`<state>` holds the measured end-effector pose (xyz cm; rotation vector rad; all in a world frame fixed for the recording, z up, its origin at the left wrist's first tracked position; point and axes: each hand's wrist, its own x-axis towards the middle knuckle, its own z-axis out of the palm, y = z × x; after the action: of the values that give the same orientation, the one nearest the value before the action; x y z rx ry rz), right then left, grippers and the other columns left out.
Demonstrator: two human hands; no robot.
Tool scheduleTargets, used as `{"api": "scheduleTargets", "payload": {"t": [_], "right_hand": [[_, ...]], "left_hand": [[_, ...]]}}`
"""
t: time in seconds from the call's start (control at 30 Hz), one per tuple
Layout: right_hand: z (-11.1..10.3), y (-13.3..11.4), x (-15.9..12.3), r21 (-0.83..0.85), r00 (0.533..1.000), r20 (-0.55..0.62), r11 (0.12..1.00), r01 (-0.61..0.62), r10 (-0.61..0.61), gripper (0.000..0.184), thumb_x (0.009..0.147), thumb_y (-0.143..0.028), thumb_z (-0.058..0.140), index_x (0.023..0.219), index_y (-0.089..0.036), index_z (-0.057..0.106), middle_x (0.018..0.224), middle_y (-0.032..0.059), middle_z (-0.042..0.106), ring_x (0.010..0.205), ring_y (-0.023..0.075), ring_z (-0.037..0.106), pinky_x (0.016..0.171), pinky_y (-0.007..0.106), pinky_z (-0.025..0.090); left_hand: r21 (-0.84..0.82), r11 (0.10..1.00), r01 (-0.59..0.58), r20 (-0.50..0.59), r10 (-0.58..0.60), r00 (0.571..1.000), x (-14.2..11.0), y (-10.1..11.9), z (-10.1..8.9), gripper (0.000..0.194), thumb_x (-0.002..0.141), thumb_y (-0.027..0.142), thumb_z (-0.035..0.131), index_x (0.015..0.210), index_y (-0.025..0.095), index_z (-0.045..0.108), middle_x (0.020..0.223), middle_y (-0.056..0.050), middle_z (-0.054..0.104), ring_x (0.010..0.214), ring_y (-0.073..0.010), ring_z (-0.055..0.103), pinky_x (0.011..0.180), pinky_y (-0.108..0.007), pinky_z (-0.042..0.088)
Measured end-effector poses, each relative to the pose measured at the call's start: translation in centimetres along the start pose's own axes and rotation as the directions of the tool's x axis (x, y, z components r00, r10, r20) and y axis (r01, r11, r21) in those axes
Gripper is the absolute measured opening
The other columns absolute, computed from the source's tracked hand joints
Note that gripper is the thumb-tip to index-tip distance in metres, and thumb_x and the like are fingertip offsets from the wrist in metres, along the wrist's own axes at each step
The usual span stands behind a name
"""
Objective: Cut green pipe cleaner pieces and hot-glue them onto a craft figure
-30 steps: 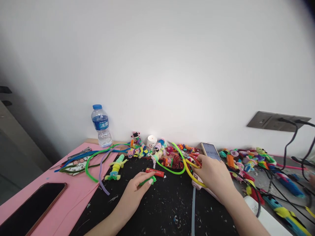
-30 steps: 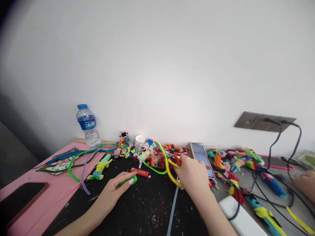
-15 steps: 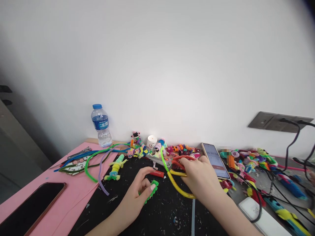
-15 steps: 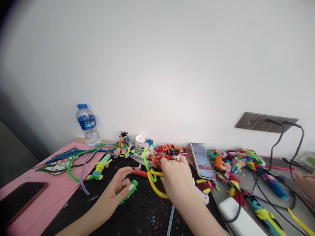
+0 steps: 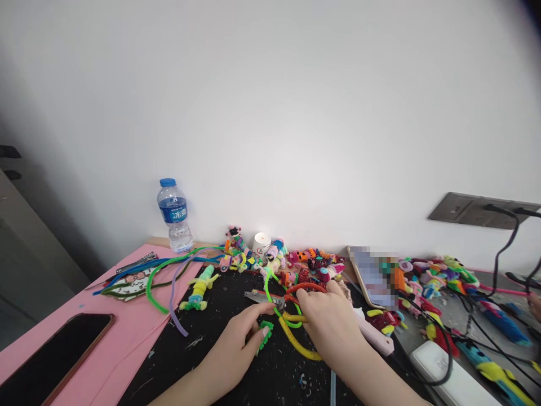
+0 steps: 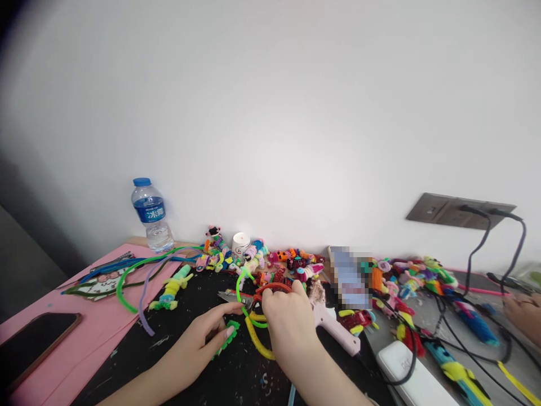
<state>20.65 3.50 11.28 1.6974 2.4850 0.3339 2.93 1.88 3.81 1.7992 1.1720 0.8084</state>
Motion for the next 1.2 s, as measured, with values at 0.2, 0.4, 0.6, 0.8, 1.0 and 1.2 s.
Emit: {"api": "scheduleTargets", "payload": {"t": [0.2, 0.4, 0.6, 0.8, 1.0, 1.2], "right_hand": [[1.0, 0.4, -0.3, 0.018, 0.997, -0.056, 0.999, -0.052, 0.053, 0.015, 0.069, -0.004, 0.051, 0.071, -0.018, 0.058, 0.066, 0.0055, 0.070, 0.059, 0.0220, 0.063, 0.069, 0.035, 0.027], [2.5, 1.0, -0.5, 0.064, 0.988, -0.118, 0.994, -0.088, 0.095, 0.016, 0.066, -0.006, 0.052, 0.074, -0.018, 0.058, 0.063, 0.0032, 0.069, 0.058, 0.0211, 0.062, 0.072, 0.035, 0.027], [4.6, 2.9, -1.4, 0.121, 0.958, -0.198, 0.975, -0.186, 0.207, 0.017, 0.070, -0.010, 0.051, 0.082, -0.019, 0.059, 0.067, 0.0024, 0.069, 0.062, 0.0212, 0.060, 0.070, 0.032, 0.027], [6.6, 4.4, -1.8, 0.273, 0.861, -0.342, 0.917, -0.292, 0.376, 0.018, 0.074, -0.017, 0.051, 0.089, -0.021, 0.060, 0.067, 0.0002, 0.068, 0.057, 0.0199, 0.053, 0.066, 0.029, 0.030], [7.4, 4.4, -1.8, 0.359, 0.839, -0.331, 0.880, -0.312, 0.432, 0.024, 0.072, -0.019, 0.052, 0.095, -0.023, 0.061, 0.068, -0.0002, 0.066, 0.062, 0.0213, 0.051, 0.066, 0.028, 0.033], [7.3, 4.1, -1.9, 0.408, 0.845, -0.279, 0.853, -0.326, 0.457, 0.024, 0.071, -0.018, 0.054, 0.094, -0.021, 0.062, 0.068, 0.0015, 0.066, 0.063, 0.0220, 0.049, 0.065, 0.029, 0.035]], "left_hand": [[-0.106, 0.994, 0.028, -0.002, -0.028, 1.000, 0.0, -0.2, 0.1, 0.039, 0.084, 0.024, 0.047, 0.122, 0.020, 0.052, 0.116, -0.008, 0.053, 0.063, -0.0119, 0.051, 0.068, -0.026, 0.045], [-0.219, 0.974, 0.054, 0.054, -0.043, 0.998, 0.3, -0.3, -0.5, 0.041, 0.084, 0.028, 0.049, 0.125, 0.025, 0.050, 0.134, -0.006, 0.042, 0.094, -0.0215, 0.056, 0.076, -0.028, 0.046], [-0.207, 0.978, 0.017, -0.209, -0.061, 0.976, 0.5, -0.4, -1.2, 0.039, 0.087, 0.032, 0.046, 0.125, 0.026, 0.049, 0.136, -0.004, 0.039, 0.124, -0.0245, 0.036, 0.096, -0.032, 0.036], [-0.051, 0.998, -0.040, -0.613, 0.000, 0.790, 0.6, -0.7, -2.5, 0.043, 0.088, 0.031, 0.045, 0.130, 0.029, 0.041, 0.142, 0.001, 0.031, 0.131, -0.0215, 0.026, 0.105, -0.033, 0.028], [0.122, 0.989, 0.086, -0.835, 0.055, 0.548, 1.6, -1.8, -5.5, 0.045, 0.089, 0.031, 0.040, 0.134, 0.027, 0.035, 0.141, 0.000, 0.031, 0.123, -0.0252, 0.038, 0.095, -0.033, 0.040], [0.123, 0.950, 0.287, -0.843, -0.052, 0.535, 2.7, -4.6, -7.8, 0.066, 0.086, 0.029, 0.042, 0.142, 0.026, 0.007, 0.138, -0.015, 0.028, 0.082, -0.0240, 0.059, 0.070, -0.039, 0.049]]}}
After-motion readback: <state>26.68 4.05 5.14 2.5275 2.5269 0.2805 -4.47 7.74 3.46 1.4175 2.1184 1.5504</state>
